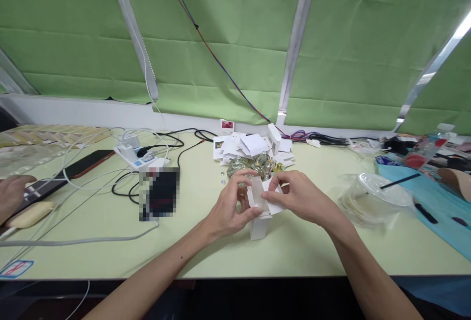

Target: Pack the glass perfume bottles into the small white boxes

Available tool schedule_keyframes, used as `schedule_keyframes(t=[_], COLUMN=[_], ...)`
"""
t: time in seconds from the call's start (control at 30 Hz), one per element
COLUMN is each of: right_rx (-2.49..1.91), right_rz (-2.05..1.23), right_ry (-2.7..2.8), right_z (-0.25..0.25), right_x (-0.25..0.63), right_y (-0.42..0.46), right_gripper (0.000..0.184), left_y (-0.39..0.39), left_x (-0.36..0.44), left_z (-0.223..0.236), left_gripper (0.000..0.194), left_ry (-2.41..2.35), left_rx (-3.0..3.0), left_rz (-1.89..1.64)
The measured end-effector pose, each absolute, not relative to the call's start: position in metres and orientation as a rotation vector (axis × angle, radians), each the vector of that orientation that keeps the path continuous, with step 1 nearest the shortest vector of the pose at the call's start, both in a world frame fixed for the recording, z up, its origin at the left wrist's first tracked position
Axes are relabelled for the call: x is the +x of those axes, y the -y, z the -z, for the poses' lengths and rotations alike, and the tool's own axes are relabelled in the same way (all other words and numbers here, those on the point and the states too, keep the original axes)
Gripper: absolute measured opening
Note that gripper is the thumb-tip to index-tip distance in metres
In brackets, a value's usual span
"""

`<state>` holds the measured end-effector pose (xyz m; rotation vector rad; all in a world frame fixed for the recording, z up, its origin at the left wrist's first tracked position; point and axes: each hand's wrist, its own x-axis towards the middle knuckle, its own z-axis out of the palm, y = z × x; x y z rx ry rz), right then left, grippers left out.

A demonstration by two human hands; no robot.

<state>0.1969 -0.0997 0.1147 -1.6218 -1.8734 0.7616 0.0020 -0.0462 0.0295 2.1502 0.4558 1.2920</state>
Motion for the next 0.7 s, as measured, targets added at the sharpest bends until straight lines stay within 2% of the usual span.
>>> schedule_keyframes(t=[0.33,0.7], right_rx=[-1.652,-1.650], right_rz=[-0.739,-0.742], right_ry=[1.879,1.883], right_z=[-0.1145,-0.1142], right_x=[0.1980,0.1974], right_y=[0.0988,0.0994], right_gripper=[0.025,0.024], left_y=[0.0488,0.0468], left_x=[0.0017,0.0016], left_z=[-0.0335,-0.0299], left_gripper=[0.036,0.039], left_ry=[-0.516,-0.488], left_rx=[2.196,2.189], left_rz=[-1.251,-1.273])
